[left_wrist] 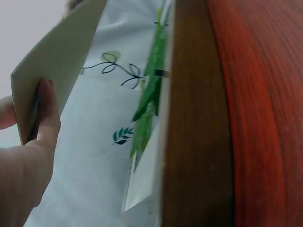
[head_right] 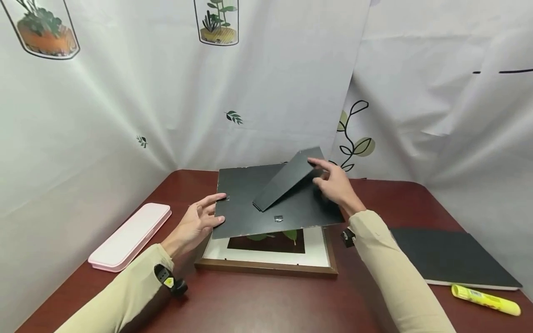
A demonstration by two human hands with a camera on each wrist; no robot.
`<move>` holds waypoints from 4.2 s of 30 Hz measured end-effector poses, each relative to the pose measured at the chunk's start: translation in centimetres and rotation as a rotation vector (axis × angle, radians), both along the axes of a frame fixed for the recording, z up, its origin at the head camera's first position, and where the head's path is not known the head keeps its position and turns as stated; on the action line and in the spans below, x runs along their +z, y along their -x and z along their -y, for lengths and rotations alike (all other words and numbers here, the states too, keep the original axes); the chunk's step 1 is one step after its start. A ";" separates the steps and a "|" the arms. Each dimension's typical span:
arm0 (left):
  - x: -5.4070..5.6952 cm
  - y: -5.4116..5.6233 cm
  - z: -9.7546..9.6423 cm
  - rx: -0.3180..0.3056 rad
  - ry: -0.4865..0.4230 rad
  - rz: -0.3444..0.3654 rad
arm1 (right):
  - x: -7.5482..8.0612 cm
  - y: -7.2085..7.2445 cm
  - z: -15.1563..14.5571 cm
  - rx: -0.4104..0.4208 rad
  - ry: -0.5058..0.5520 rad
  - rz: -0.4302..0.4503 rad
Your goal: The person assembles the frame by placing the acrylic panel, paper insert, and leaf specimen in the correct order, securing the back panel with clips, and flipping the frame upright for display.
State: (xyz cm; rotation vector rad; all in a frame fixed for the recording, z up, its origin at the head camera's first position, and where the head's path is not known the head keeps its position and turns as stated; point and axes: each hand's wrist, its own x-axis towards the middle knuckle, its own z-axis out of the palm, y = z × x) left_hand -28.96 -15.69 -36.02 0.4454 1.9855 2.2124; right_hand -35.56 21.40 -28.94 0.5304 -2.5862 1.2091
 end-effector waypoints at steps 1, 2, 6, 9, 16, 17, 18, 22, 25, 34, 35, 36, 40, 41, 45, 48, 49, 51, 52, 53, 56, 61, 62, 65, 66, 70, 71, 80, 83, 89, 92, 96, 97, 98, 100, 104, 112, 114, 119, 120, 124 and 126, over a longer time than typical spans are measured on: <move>-0.1 -0.1 0.1 -0.014 -0.008 -0.008 | -0.2 0.1 -0.4 -0.007 -0.058 -0.006; -0.1 -0.1 0.2 -0.023 -0.020 -0.013 | -0.3 0.2 -0.8 -0.007 -0.100 -0.004; -0.6 -0.4 0.9 -0.045 -0.037 -0.023 | -0.8 0.6 -1.6 0.025 -0.246 0.020; -0.8 -0.6 1.4 -0.052 -0.026 -0.019 | -1.3 0.8 -2.0 0.067 -0.251 0.078; -0.9 0.0 2.1 -0.103 0.061 0.008 | -2.6 0.8 -2.5 0.053 0.052 0.229; -0.9 0.1 2.1 -0.110 0.081 0.022 | -2.8 0.8 -2.6 0.044 0.078 0.234; -0.9 0.3 2.1 -0.112 0.101 0.041 | -3.1 0.7 -2.7 0.040 0.108 0.247; -0.7 1.1 1.9 -0.062 0.267 0.038 | -4.1 0.5 -3.2 0.050 0.193 0.320; -0.4 1.4 1.6 0.029 0.490 -0.032 | -4.9 0.3 -3.3 0.060 0.255 0.363; 0.1 1.5 1.3 0.118 0.803 -0.142 | -6.9 0.1 -3.5 0.117 0.487 0.504; 0.1 1.4 1.3 0.109 0.816 -0.140 | -7.1 0.1 -3.6 0.126 0.494 0.508; 0.1 1.3 1.4 0.100 0.828 -0.141 | -7.3 0.1 -3.6 0.132 0.497 0.508; 0.0 0.8 1.8 0.082 0.847 -0.143 | -8.0 -0.1 -3.6 0.163 0.511 0.505; -0.1 0.8 1.9 0.082 0.852 -0.151 | -8.2 -0.2 -3.5 0.165 0.506 0.502; -0.1 0.6 2.2 0.097 0.881 -0.188 | -8.6 -0.3 -3.3 0.172 0.503 0.515; -0.1 0.4 2.3 0.113 0.927 -0.232 | -8.6 -0.4 -3.2 0.174 0.493 0.525; 0.0 0.3 2.4 0.122 0.944 -0.248 | -8.6 -0.4 -3.1 0.176 0.486 0.523; 0.0 0.3 2.5 0.129 0.978 -0.283 | -8.6 -0.4 -3.1 0.174 0.470 0.513; 0.1 0.3 2.5 0.131 0.996 -0.299 | -8.6 -0.4 -3.2 0.169 0.459 0.506; 0.0 0.3 2.6 0.135 1.013 -0.314 | -8.5 -0.4 -3.3 0.162 0.448 0.499; -0.1 0.5 2.7 0.110 1.047 -0.347 | -8.5 -0.5 -3.5 0.147 0.434 0.486; -1.0 0.7 3.1 0.018 1.058 -0.339 | -8.5 -0.5 -3.6 0.147 0.448 0.512; -1.1 0.8 3.2 0.004 1.050 -0.330 | -8.5 -0.4 -3.6 0.149 0.456 0.519; -1.4 0.7 3.5 -0.025 1.019 -0.302 | -8.5 -0.2 -3.4 0.152 0.468 0.525; -1.4 0.7 3.5 -0.030 1.014 -0.295 | -8.4 -0.1 -3.3 0.153 0.471 0.527; -1.4 0.6 3.6 -0.034 1.017 -0.285 | -8.4 0.2 -3.0 0.162 0.475 0.532; -1.4 0.6 3.6 -0.031 1.020 -0.287 | -8.4 0.3 -2.8 0.165 0.482 0.533; -0.9 0.5 3.9 -0.025 1.053 -0.334 | -8.6 0.6 -2.2 0.138 0.436 0.515; -0.8 0.5 3.8 -0.026 1.068 -0.353 | -8.7 0.7 -2.0 0.124 0.383 0.499; -1.1 0.3 3.7 -0.044 1.103 -0.350 | -9.0 0.5 -1.6 0.056 0.151 0.453; -1.2 0.2 3.7 -0.050 1.119 -0.350 | -9.1 0.5 -1.3 0.046 0.086 0.449; -1.1 0.2 3.3 -0.053 1.151 -0.375 | -9.0 0.8 -1.2 0.013 -0.016 0.403; -1.0 0.3 3.2 -0.051 1.161 -0.372 | -8.9 0.9 -1.2 -0.001 -0.044 0.392; -0.9 0.3 3.1 -0.050 1.174 -0.370 | -8.8 0.9 -1.2 -0.016 -0.075 0.379; -0.7 0.4 2.9 -0.049 1.194 -0.361 | -8.5 1.1 -1.2 -0.027 -0.143 0.336; -0.4 0.5 2.8 -0.044 1.209 -0.355 | -8.2 1.3 -1.2 -0.037 -0.233 0.277; -0.2 0.6 2.6 -0.055 1.217 -0.393 | -8.1 1.5 -1.5 0.021 -0.287 0.281; -0.1 0.7 2.6 -0.051 1.222 -0.395 | -7.9 1.6 -1.4 0.034 -0.301 0.281; -0.1 0.8 2.6 -0.043 1.224 -0.395 | -7.4 2.1 -1.0 0.037 -0.350 0.250; -0.1 0.8 2.6 -0.044 1.223 -0.398 | -7.4 2.1 -1.0 0.042 -0.365 0.244; -0.2 0.8 2.5 -0.048 1.230 -0.401 | -7.2 2.3 -1.0 0.060 -0.403 0.266; -0.2 0.8 2.4 -0.039 1.235 -0.402 | -7.1 2.4 -0.9 0.072 -0.410 0.279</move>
